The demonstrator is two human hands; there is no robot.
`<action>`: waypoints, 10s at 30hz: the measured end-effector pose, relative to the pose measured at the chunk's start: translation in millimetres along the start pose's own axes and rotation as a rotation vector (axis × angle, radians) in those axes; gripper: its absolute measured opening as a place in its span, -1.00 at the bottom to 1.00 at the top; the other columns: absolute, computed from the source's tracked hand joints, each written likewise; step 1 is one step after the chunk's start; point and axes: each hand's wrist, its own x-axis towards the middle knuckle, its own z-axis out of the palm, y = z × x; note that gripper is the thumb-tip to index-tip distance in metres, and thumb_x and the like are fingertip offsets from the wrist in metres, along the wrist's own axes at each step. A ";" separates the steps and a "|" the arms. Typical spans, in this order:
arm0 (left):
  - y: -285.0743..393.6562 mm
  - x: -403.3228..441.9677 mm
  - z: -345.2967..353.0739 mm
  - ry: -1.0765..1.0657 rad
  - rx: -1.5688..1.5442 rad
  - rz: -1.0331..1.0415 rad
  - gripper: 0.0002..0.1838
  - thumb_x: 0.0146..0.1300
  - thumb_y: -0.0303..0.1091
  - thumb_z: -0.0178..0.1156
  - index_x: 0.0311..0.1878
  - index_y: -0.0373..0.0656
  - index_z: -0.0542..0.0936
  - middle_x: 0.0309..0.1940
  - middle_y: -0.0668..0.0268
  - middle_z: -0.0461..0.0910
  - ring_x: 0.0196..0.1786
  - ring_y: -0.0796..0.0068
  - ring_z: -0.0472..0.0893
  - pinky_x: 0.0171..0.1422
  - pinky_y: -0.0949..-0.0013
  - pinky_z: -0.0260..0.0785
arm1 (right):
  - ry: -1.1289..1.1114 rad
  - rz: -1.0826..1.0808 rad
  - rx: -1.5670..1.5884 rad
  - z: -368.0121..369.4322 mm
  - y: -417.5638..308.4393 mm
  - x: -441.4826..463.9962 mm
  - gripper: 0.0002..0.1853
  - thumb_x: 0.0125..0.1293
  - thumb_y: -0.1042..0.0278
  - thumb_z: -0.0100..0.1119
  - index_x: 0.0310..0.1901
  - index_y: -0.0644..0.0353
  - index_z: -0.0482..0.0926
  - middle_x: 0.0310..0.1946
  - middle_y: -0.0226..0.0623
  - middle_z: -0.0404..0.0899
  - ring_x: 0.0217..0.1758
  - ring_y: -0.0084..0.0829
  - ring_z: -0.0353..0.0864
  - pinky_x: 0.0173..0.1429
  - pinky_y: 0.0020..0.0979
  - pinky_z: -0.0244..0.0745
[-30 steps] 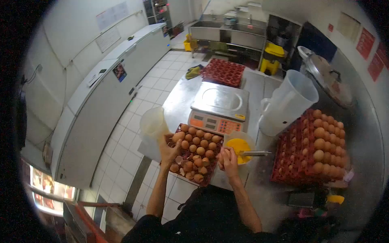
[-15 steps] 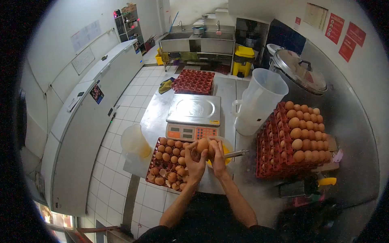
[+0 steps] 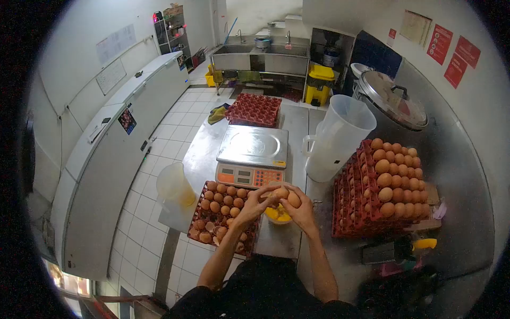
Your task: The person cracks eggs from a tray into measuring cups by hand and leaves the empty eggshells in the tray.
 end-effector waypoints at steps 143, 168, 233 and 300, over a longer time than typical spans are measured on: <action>-71.1 -83.9 -197.6 0.519 1.162 -0.146 -0.66 0.20 -0.17 0.35 -0.06 -0.15 0.56 -0.26 -0.05 0.68 -0.15 -0.17 0.67 -0.03 -0.07 0.52 | -0.130 0.482 0.470 69.2 0.5 -45.0 -0.76 0.46 0.21 0.31 -0.03 0.12 0.51 -0.36 -0.42 0.63 -0.59 -0.72 0.47 -0.57 -0.63 0.33; 0.9 -26.2 31.8 0.557 -0.014 0.429 -0.51 0.33 -0.55 0.37 0.27 -0.33 0.43 0.11 0.16 0.57 0.18 0.39 0.63 0.26 0.37 0.54 | 0.091 0.364 0.982 56.6 3.4 -7.6 -0.63 0.65 0.04 -0.09 0.25 0.09 0.45 -0.04 -0.39 0.59 -0.14 -0.50 0.61 -0.08 -0.39 0.54; 12.7 -98.7 -98.8 0.357 0.650 0.197 -0.43 0.25 -0.14 0.51 0.24 -0.17 0.58 0.11 0.25 0.60 0.09 0.39 0.66 0.09 0.32 0.61 | -0.276 0.218 -0.020 42.3 -4.3 -31.7 -0.51 0.32 0.45 0.38 0.28 0.19 0.54 -0.02 -0.28 0.66 -0.07 -0.51 0.69 0.00 -0.50 0.65; -24.7 -19.4 28.9 0.342 0.178 0.388 -0.39 0.36 -0.53 0.30 0.44 -0.28 0.34 0.24 0.11 0.52 0.20 0.25 0.64 0.28 0.31 0.56 | 0.131 0.406 0.933 24.8 26.2 -18.1 -0.75 0.60 0.18 -0.05 0.17 0.08 0.40 0.03 -0.28 0.53 -0.05 -0.44 0.60 -0.07 -0.34 0.56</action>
